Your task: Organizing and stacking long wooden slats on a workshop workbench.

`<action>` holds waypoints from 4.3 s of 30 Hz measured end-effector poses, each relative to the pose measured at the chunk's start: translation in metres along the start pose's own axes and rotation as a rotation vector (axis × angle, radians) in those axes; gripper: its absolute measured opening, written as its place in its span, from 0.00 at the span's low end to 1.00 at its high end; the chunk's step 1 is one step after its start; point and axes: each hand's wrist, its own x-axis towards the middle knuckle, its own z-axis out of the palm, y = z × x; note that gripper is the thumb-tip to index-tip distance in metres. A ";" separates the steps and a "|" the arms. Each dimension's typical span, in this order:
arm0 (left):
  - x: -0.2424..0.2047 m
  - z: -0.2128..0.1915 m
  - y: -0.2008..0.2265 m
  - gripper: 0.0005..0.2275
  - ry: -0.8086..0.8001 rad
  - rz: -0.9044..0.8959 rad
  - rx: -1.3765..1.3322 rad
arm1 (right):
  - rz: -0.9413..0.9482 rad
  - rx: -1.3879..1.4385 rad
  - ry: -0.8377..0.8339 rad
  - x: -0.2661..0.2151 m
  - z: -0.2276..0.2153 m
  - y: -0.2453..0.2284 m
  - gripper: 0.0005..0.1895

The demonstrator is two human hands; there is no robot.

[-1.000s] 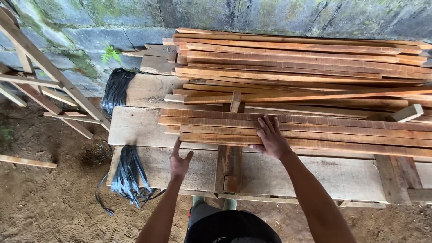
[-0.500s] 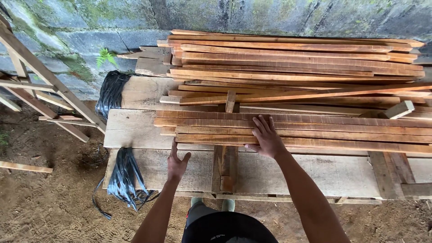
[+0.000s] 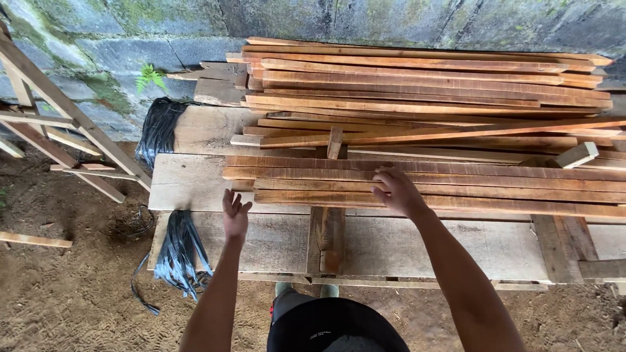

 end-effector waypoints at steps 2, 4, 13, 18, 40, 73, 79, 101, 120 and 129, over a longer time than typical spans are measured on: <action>-0.007 0.011 0.029 0.39 -0.014 -0.006 -0.017 | 0.032 0.002 -0.016 0.000 -0.010 0.007 0.15; -0.012 0.017 0.043 0.37 -0.027 -0.011 -0.034 | 0.062 0.004 -0.031 -0.001 -0.022 0.007 0.15; -0.005 0.015 0.040 0.33 -0.006 0.012 -0.025 | 0.091 -0.024 -0.211 0.009 -0.038 0.009 0.19; -0.010 0.016 0.048 0.31 0.010 0.042 -0.031 | 0.102 -0.039 -0.294 0.011 -0.047 0.003 0.20; 0.010 -0.018 0.029 0.33 -0.099 -0.005 0.384 | 0.027 -0.234 -0.501 0.036 -0.021 0.034 0.27; -0.038 0.025 0.103 0.39 -0.389 -0.054 0.661 | 0.064 -0.264 -0.464 0.021 -0.042 0.031 0.26; -0.020 0.010 0.052 0.38 -0.388 -0.073 0.636 | 0.008 -0.262 -0.440 0.031 -0.027 0.015 0.24; -0.009 0.004 0.042 0.37 -0.510 0.031 0.589 | 0.178 -0.198 -0.417 0.022 -0.039 -0.012 0.26; 0.071 -0.035 0.013 0.40 -0.272 -0.047 0.143 | 0.082 -0.297 -0.085 0.017 -0.018 -0.004 0.18; 0.058 -0.016 0.056 0.42 -0.277 -0.070 0.187 | 0.064 -0.340 -0.202 0.026 -0.002 0.026 0.17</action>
